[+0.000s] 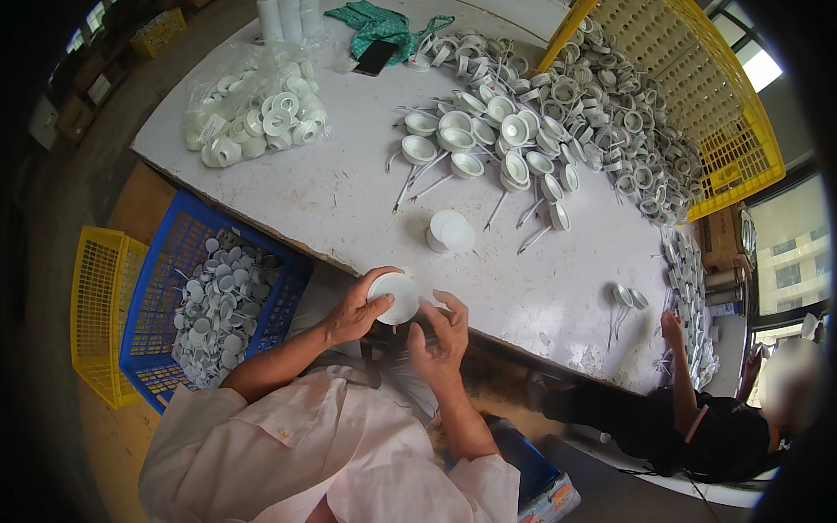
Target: The person assembles lamp fixtures by picking up lamp cups from a basket, taking circular covers from a stack, fitting each cover into a lamp cup by hand, and placing the assembled units onto the table.
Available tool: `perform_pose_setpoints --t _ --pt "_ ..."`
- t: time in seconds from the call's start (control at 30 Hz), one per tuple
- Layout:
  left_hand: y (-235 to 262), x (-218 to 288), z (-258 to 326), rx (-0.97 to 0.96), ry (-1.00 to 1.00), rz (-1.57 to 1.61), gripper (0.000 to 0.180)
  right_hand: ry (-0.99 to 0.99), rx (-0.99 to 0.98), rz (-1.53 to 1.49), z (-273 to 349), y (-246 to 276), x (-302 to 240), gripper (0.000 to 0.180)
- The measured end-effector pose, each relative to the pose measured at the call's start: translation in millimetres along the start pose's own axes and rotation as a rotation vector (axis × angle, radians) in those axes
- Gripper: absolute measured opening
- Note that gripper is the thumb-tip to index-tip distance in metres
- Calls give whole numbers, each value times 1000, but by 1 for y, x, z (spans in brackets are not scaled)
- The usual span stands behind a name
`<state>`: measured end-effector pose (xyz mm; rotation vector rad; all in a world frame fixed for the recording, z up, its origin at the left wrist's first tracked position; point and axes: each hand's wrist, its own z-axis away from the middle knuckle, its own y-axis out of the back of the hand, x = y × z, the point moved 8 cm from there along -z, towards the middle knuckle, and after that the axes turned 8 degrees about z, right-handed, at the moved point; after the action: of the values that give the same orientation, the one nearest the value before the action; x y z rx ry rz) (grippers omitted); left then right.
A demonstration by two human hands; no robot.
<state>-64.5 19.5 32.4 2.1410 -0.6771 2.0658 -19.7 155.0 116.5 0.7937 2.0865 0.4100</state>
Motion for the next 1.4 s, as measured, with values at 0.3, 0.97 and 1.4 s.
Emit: perform_pose_setpoints --t 0.3,0.97,1.4 --pt "-9 -2 1 -35 133 7 45 -836 -214 -634 34 -50 82 14" --pt "-14 -18 1 -64 83 -110 40 -892 -226 -672 47 -49 89 16" --pt "241 -36 129 821 163 90 39 -454 476 929 14 221 265 25"
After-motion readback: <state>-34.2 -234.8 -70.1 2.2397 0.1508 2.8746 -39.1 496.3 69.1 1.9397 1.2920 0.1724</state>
